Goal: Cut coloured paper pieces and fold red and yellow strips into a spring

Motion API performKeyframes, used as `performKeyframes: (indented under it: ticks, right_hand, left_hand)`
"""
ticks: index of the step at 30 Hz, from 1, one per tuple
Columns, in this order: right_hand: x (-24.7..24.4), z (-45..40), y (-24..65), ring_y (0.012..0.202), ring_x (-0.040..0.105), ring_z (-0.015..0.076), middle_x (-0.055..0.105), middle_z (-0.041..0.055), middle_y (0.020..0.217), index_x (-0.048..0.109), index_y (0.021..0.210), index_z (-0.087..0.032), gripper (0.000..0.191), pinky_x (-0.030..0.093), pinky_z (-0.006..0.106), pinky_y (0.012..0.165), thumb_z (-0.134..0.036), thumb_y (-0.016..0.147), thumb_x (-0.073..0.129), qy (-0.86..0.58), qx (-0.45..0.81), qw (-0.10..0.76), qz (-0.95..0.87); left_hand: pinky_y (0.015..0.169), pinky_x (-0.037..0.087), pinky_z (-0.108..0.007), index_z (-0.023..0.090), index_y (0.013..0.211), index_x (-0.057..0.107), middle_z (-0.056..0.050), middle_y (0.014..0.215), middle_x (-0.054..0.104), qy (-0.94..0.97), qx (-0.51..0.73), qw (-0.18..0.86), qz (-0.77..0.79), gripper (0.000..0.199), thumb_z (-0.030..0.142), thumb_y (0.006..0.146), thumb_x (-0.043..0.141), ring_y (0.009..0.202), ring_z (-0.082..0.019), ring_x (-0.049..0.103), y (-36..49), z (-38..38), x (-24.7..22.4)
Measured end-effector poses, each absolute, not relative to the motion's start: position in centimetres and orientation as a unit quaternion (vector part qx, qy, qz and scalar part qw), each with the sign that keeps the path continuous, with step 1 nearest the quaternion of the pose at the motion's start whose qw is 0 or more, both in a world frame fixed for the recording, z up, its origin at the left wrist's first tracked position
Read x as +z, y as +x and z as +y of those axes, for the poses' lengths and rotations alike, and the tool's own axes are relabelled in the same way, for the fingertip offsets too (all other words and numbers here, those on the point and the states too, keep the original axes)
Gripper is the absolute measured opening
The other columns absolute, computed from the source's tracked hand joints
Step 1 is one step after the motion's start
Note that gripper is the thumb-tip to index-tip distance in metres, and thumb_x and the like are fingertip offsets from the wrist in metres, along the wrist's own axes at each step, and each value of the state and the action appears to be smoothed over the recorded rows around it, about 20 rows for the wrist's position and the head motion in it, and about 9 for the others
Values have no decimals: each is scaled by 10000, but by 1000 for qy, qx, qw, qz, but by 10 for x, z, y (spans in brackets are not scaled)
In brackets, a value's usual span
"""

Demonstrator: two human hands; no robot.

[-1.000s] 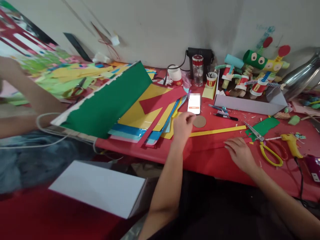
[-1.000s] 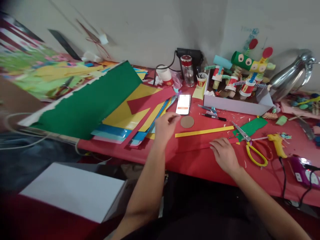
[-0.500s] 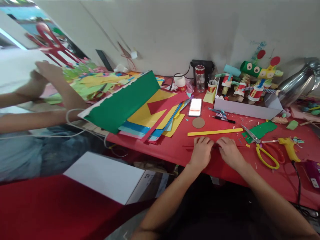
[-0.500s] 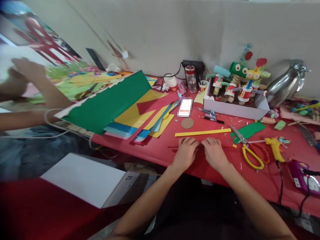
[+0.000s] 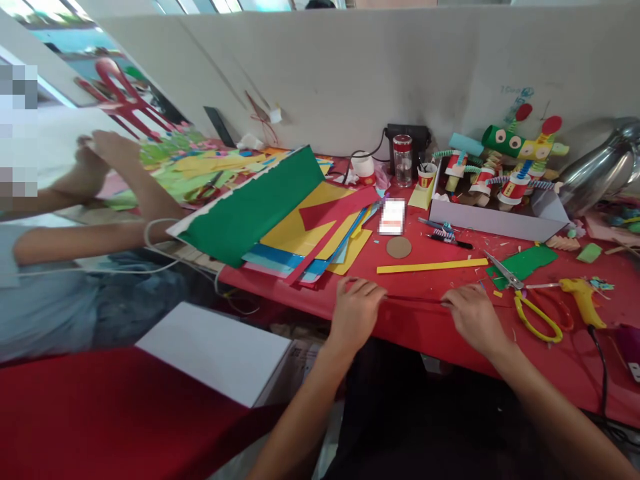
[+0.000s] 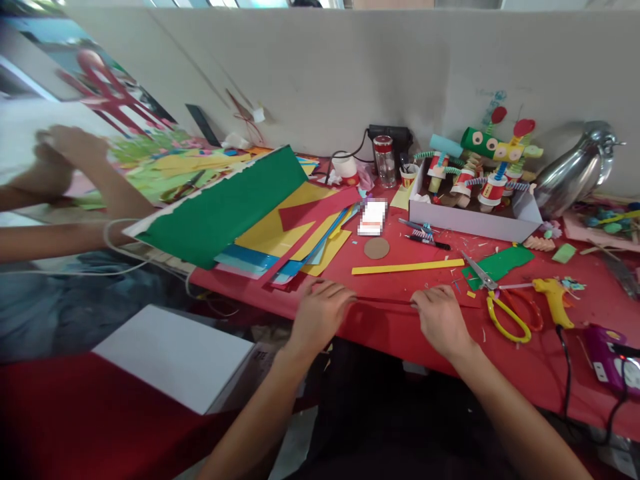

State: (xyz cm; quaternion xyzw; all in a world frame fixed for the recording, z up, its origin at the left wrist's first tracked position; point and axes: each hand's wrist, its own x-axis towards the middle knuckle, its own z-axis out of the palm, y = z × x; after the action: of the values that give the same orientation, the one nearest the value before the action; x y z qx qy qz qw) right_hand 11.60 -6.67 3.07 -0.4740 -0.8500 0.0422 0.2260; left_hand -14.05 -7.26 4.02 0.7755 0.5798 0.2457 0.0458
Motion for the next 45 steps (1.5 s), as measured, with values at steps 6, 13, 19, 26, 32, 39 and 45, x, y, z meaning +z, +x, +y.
performKeyframes:
  ticks: [6, 13, 19, 26, 32, 39, 45]
  right_hand:
    - [41, -75, 121, 712, 633, 203, 704, 38, 753, 627, 806, -221, 151, 423, 311, 693, -140, 878, 521, -528, 140, 295, -784]
    - [54, -82, 83, 698, 660, 175, 709, 8, 746, 622, 774, -241, 114, 468, 278, 650, -182, 846, 557, -494, 308, 327, -744]
    - [55, -83, 93, 675, 666, 182, 716, 9, 711, 622, 742, -243, 98, 455, 276, 609, -233, 833, 586, -523, 326, 291, -732]
    - [53, -90, 107, 670, 667, 194, 718, 14, 699, 630, 735, -253, 109, 437, 273, 564, -288, 826, 583, -540, 314, 275, -731]
    - [54, -86, 102, 652, 660, 191, 702, 23, 689, 624, 730, -245, 131, 459, 272, 568, -339, 810, 582, -566, 334, 328, -679]
    - [57, -85, 89, 601, 611, 165, 683, -2, 670, 623, 751, -241, 129, 426, 262, 566, -336, 829, 581, -547, 355, 303, -695]
    - [58, -90, 114, 624, 633, 169, 708, 5, 688, 621, 734, -237, 170, 426, 257, 586, -337, 853, 553, -564, 350, 275, -695]
  left_hand:
    - [903, 469, -447, 252, 758, 723, -61, 833, 749, 511, 491, 190, 680, 67, 298, 734, 680, 871, -270, 662, -154, -79, 40]
    - [829, 542, -351, 199, 725, 766, -57, 761, 763, 288, 567, 627, 450, 186, 309, 584, 818, 800, -219, 709, -61, -92, 32]
    - [673, 550, -304, 155, 604, 718, -41, 614, 721, 175, 589, 621, 486, 296, 294, 421, 905, 602, -166, 672, -75, -80, 36]
    - [615, 514, -235, 164, 638, 670, 2, 614, 687, 152, 651, 532, 519, 321, 243, 431, 901, 577, -108, 637, -132, -56, 35]
    - [793, 553, -295, 212, 773, 678, -38, 850, 735, 217, 659, 523, 495, 226, 385, 672, 783, 798, -139, 692, -110, -67, 32]
    - [677, 538, -307, 167, 603, 689, -32, 641, 716, 192, 588, 628, 473, 315, 356, 456, 894, 637, -167, 667, -54, -83, 38]
    - [635, 492, -266, 165, 593, 655, -13, 629, 699, 156, 624, 572, 510, 274, 260, 480, 886, 592, -122, 636, -93, -61, 40]
